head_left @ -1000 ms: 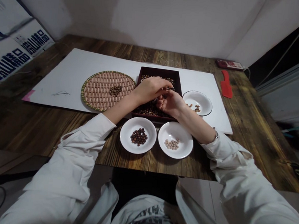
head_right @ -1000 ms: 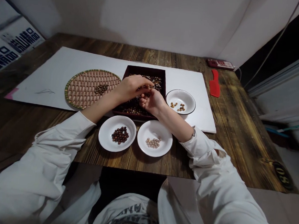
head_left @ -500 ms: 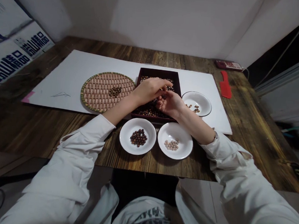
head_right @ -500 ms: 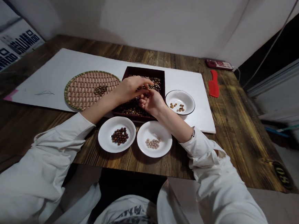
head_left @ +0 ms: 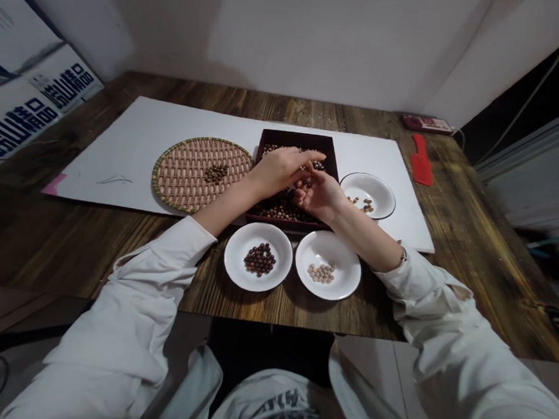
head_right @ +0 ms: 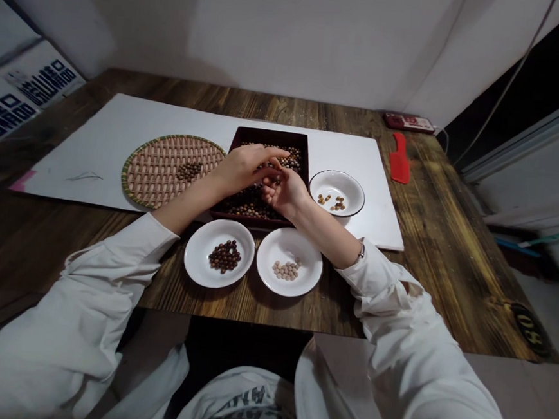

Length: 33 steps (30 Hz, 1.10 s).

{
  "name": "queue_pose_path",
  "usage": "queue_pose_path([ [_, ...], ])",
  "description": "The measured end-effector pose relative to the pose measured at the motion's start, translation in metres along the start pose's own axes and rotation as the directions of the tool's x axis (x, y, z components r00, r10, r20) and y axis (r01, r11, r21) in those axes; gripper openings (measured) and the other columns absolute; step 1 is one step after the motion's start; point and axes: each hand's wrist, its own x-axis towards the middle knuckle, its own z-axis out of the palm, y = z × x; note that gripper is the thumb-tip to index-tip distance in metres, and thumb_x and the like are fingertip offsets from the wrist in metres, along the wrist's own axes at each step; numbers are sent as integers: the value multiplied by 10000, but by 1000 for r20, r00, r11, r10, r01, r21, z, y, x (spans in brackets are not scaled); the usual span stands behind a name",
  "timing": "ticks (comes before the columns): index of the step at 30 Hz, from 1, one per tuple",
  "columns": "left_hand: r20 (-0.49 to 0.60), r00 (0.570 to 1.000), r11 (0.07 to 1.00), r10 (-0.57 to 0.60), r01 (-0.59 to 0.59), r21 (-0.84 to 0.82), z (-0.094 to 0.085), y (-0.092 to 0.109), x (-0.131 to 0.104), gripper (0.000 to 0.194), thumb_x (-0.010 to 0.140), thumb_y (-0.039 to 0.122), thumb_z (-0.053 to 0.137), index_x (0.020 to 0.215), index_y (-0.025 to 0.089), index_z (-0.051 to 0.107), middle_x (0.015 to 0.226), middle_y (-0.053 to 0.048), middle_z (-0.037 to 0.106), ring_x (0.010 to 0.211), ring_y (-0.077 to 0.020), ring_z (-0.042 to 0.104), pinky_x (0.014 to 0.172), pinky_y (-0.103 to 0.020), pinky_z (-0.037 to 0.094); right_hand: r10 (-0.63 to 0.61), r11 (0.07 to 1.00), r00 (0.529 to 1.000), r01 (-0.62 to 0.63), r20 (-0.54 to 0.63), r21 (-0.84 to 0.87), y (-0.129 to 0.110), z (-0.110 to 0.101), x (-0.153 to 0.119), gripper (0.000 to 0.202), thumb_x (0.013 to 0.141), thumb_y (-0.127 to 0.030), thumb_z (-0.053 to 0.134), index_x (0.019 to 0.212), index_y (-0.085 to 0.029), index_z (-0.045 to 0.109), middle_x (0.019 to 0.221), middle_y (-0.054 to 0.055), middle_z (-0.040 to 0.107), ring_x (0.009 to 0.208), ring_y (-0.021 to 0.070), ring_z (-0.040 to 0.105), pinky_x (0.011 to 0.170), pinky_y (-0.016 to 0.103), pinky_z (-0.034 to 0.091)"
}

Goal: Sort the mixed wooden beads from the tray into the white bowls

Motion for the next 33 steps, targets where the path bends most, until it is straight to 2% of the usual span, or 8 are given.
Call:
queue_pose_path([
  [6,6,1000,1000,-19,19,23,1,-1,-1,399,938,199,522,1336,222,543,1038,-56,705,949,-171,642,877,-310,472,-8,1000,1000,9,-26,18,0,1,-1,300,986,-261,342,720,-203,467,505,-21,495,456,104,498,446,192,412],
  [12,5,1000,1000,-22,22,-13,-1,2,0,378,943,188,520,1317,223,564,1065,-49,717,976,-161,648,906,-304,474,-27,1000,999,27,-41,1,0,3,-2,265,957,-172,346,736,-195,490,488,-21,505,447,97,502,449,176,429],
  [20,-4,1000,999,-8,8,-31,-1,3,1,362,927,191,556,1288,207,570,1048,-45,729,979,-167,654,915,-313,467,-28,1000,999,28,-25,-1,1,0,1,274,967,-201,366,719,-200,482,496,-21,498,466,101,509,446,176,428],
  [33,-19,1000,999,-21,21,-28,-5,4,0,308,915,203,557,1221,195,595,1002,-44,716,959,-185,633,895,-318,465,-48,998,999,47,-22,-40,1,3,-3,232,942,-152,369,764,-189,511,547,-21,511,477,97,487,461,183,431],
])
